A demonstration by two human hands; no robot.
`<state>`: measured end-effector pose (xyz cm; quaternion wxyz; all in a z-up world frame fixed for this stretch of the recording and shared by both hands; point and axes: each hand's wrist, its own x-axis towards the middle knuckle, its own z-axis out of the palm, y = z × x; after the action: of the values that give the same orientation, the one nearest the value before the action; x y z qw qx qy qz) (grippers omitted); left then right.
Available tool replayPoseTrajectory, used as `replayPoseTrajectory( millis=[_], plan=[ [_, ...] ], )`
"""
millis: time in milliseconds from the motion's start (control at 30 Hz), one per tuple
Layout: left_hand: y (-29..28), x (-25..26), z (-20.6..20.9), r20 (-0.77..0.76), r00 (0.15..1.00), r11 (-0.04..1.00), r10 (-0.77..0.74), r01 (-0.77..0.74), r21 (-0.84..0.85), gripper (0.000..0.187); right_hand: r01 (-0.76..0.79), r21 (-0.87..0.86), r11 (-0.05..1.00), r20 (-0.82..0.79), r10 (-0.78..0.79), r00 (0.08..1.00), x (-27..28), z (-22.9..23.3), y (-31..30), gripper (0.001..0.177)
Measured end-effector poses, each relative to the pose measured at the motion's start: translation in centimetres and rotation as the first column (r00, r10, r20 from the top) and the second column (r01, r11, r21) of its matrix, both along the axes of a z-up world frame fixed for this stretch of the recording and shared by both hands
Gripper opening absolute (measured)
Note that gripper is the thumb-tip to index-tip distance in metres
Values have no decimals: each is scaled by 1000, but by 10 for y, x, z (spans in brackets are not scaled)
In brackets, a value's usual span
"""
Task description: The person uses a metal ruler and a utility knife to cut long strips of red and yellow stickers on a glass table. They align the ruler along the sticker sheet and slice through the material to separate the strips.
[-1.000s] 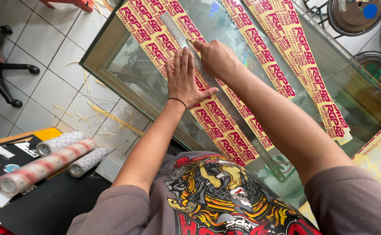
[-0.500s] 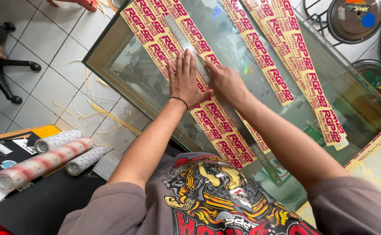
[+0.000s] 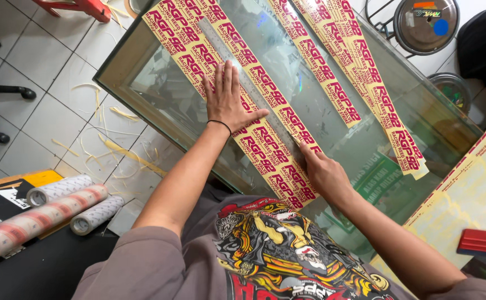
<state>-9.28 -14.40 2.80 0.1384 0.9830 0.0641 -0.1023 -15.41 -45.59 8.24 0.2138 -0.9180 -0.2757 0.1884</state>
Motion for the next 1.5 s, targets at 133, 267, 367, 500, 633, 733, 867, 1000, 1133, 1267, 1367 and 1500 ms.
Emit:
replayPoseTrajectory(
  millis=[133,267,367,500,633,733,867,1000,1133,1267,1367,1500],
  plan=[
    [9,9,-1,29,999,1000,21,-21,8,141,13,35,999,34,-14,999,10,-22,5,46],
    [47,40,-18,245,969,992,17,-47,116,135,-25,81,996,79,18,997,45,-30,48,52],
    [75,72,-16,310,951,972,7,-79,221,115,-31,69,997,-5,31,1000,88,-11,104,54],
    [52,58,-1,78,997,981,-2,-13,195,120,13,163,986,-27,-8,1000,124,-36,133,49],
    [5,10,7,1,1000,995,4,-4,100,126,32,85,996,-114,-22,993,133,-29,137,46],
    [-20,-13,-16,40,999,999,-26,25,36,132,4,47,999,-132,2,991,140,-41,137,54],
    [-29,-19,-37,186,980,996,-66,53,71,128,2,-59,998,-154,-11,988,151,-25,142,46],
    [-29,-21,-28,218,973,995,-80,65,73,124,-1,-103,995,-161,-16,987,161,-7,144,33],
    [-30,-20,-25,156,985,997,-73,70,26,124,-24,-91,996,-163,9,987,160,3,148,36],
    [-31,-20,-23,102,993,998,-66,65,16,124,-48,-63,997,-143,39,989,160,-3,148,32],
    [-31,-19,-22,66,996,998,-64,63,24,124,-60,-43,997,-126,54,991,160,-7,147,30],
    [-32,-19,-19,44,997,998,-60,58,35,125,-71,-22,997,-142,67,988,159,3,146,33]
  ],
)
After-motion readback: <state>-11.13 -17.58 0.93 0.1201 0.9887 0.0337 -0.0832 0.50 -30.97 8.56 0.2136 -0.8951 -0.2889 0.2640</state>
